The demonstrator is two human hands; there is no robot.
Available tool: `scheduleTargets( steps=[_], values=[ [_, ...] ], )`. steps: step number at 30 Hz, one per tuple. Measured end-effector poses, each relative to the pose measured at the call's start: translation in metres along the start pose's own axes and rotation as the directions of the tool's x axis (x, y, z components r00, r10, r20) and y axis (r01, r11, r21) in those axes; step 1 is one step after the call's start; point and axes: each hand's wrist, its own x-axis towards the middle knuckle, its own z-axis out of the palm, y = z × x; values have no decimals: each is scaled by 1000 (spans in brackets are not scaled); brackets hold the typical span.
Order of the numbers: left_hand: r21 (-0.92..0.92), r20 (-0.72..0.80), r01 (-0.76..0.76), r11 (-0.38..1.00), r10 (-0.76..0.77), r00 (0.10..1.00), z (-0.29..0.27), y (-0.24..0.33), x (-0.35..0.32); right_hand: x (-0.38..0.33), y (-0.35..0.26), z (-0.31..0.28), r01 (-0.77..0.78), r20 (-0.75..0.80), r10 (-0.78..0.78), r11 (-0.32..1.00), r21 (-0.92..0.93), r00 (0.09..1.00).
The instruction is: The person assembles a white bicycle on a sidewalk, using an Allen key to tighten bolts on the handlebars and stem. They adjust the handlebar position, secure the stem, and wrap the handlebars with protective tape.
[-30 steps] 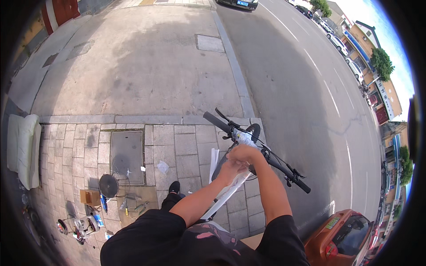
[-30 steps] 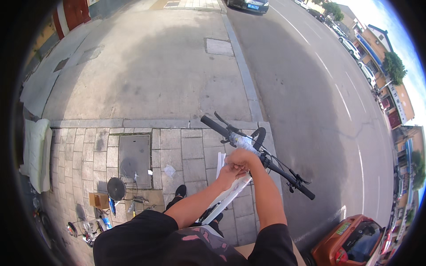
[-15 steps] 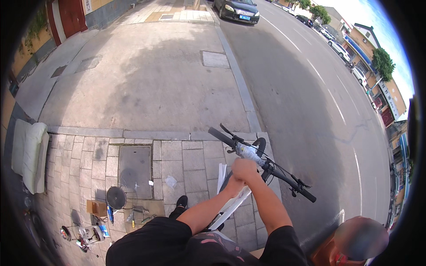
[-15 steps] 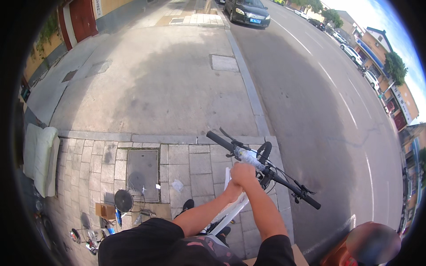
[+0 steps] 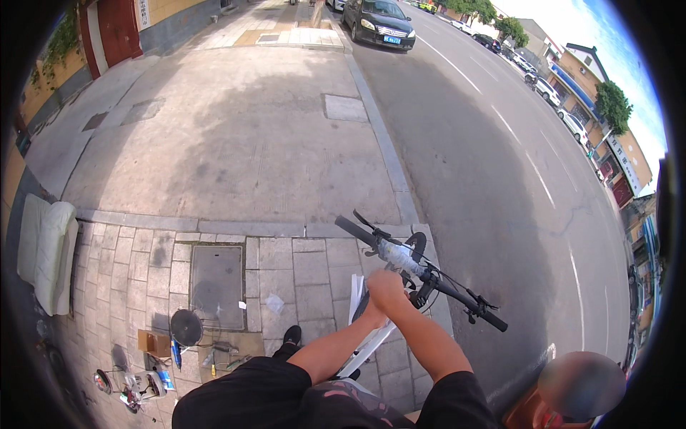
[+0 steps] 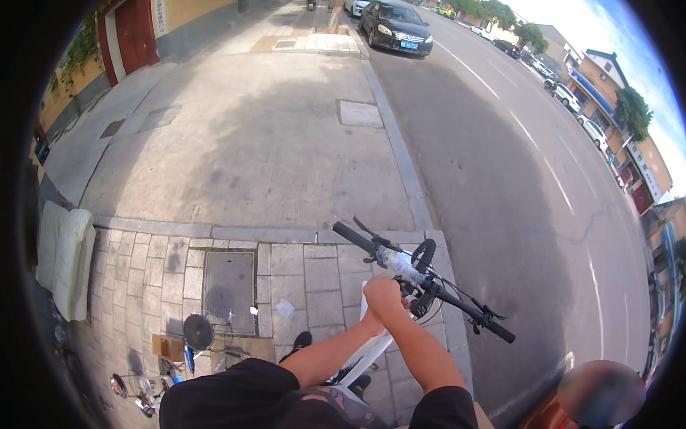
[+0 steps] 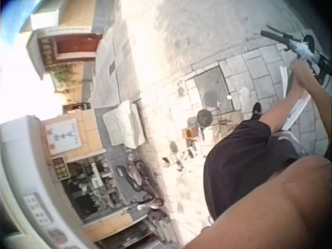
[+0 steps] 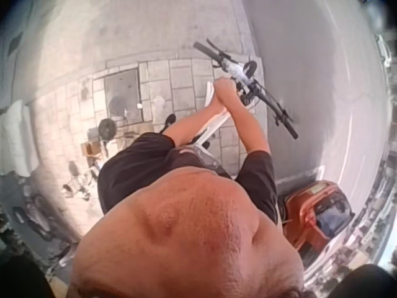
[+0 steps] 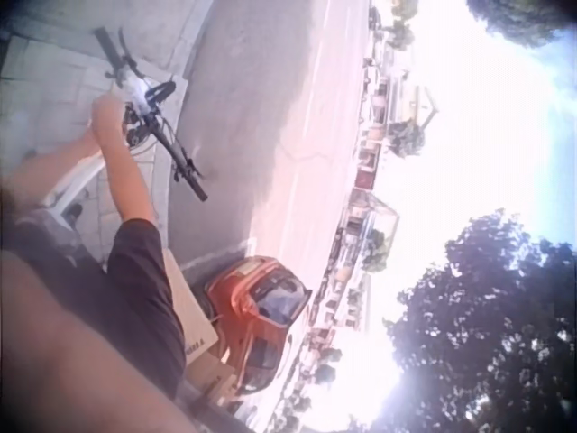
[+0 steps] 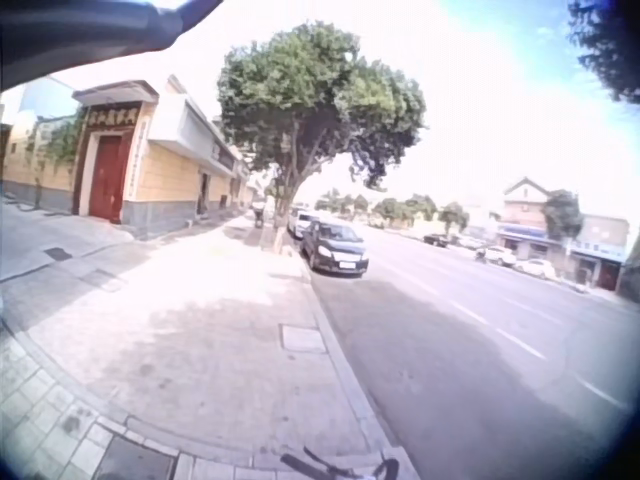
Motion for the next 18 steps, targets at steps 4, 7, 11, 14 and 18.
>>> scheduleTargets(
  steps=[4,7,11,14,18],
  values=[
    [559,-215,36,828,103,971,26,2,-2,14,45,8,209,189,-209,978,20,960],
    [68,-184,51,996,-38,982,28,27,0,32,51,-30,-379,547,19,740,555,837],
    [52,-186,80,995,-69,980,20,23,3,23,51,-61,-724,755,0,282,629,656],
    [49,-174,97,994,-87,981,26,24,1,18,61,-52,-754,776,-44,211,623,629],
    [47,-145,71,996,-64,987,17,13,2,24,53,-24,-389,520,5,670,632,854]
  ],
)
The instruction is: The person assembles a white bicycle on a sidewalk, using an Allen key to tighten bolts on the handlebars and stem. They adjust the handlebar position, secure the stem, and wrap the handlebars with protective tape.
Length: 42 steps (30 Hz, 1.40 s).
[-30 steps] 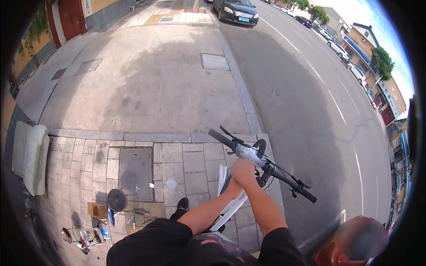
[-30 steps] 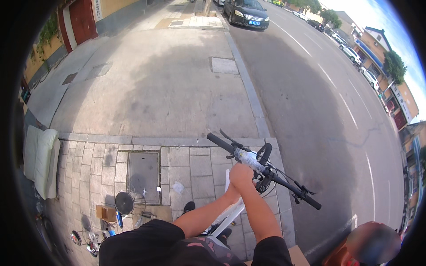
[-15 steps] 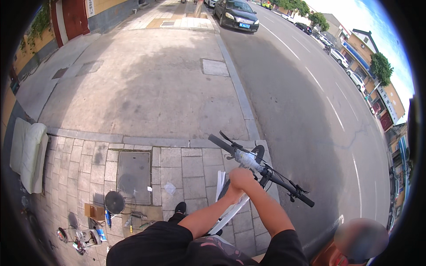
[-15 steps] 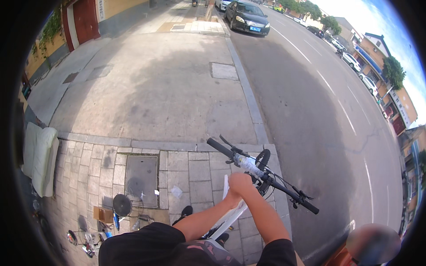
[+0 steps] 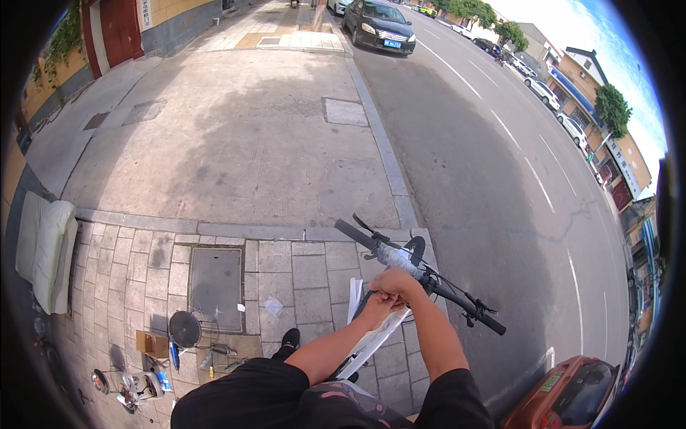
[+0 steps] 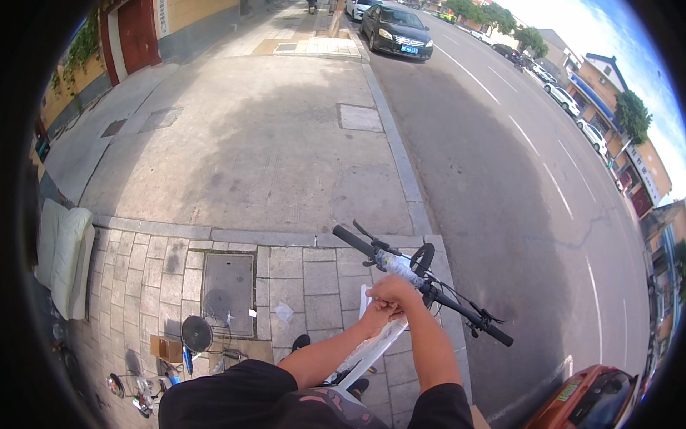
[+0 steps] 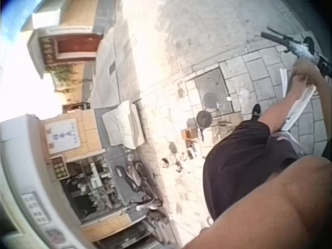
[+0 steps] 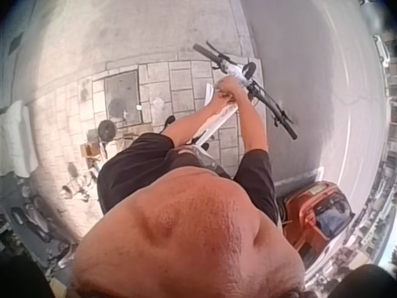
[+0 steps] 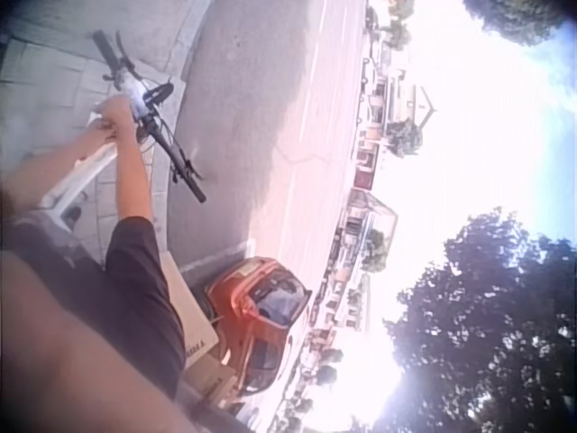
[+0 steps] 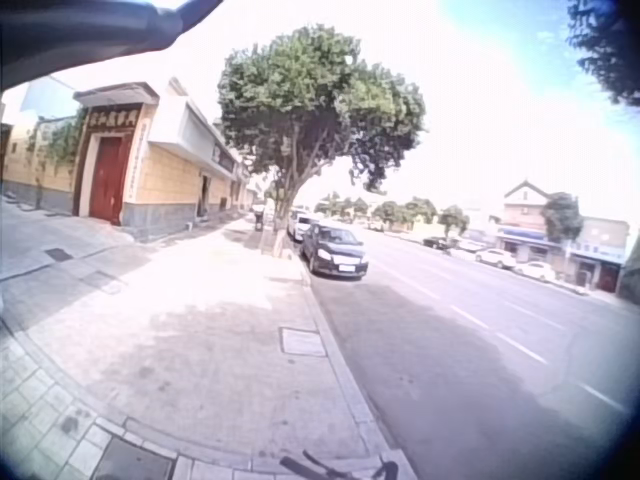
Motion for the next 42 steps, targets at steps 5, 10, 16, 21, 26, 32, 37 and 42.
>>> scheduleTargets(
  steps=[5,10,16,21,26,32,37,42],
  values=[
    [232,62,-214,949,205,977,-21,-20,5,9,-1,64,-6,-460,-348,792,-611,817],
    [-464,110,74,883,-25,994,-5,-12,2,15,-30,76,-213,-536,-225,741,-636,814],
    [-386,66,43,922,-19,998,12,11,-6,20,-41,59,-216,-525,-84,848,-485,847],
    [255,-102,-50,966,78,992,19,3,-8,26,-21,23,-98,-234,-15,881,-463,972],
    [697,18,-223,681,294,956,7,-2,-4,5,-34,36,-84,-377,-167,821,-565,911],
    [-224,32,2,975,5,999,1,-15,6,7,-28,84,-148,-364,-271,585,-798,891],
    [20,-81,-28,999,29,996,16,-7,3,18,1,34,-45,-273,-174,764,-643,946],
    [-92,-168,54,994,-69,983,20,12,-10,13,-10,3,-189,-18,190,981,47,982]
  ],
)
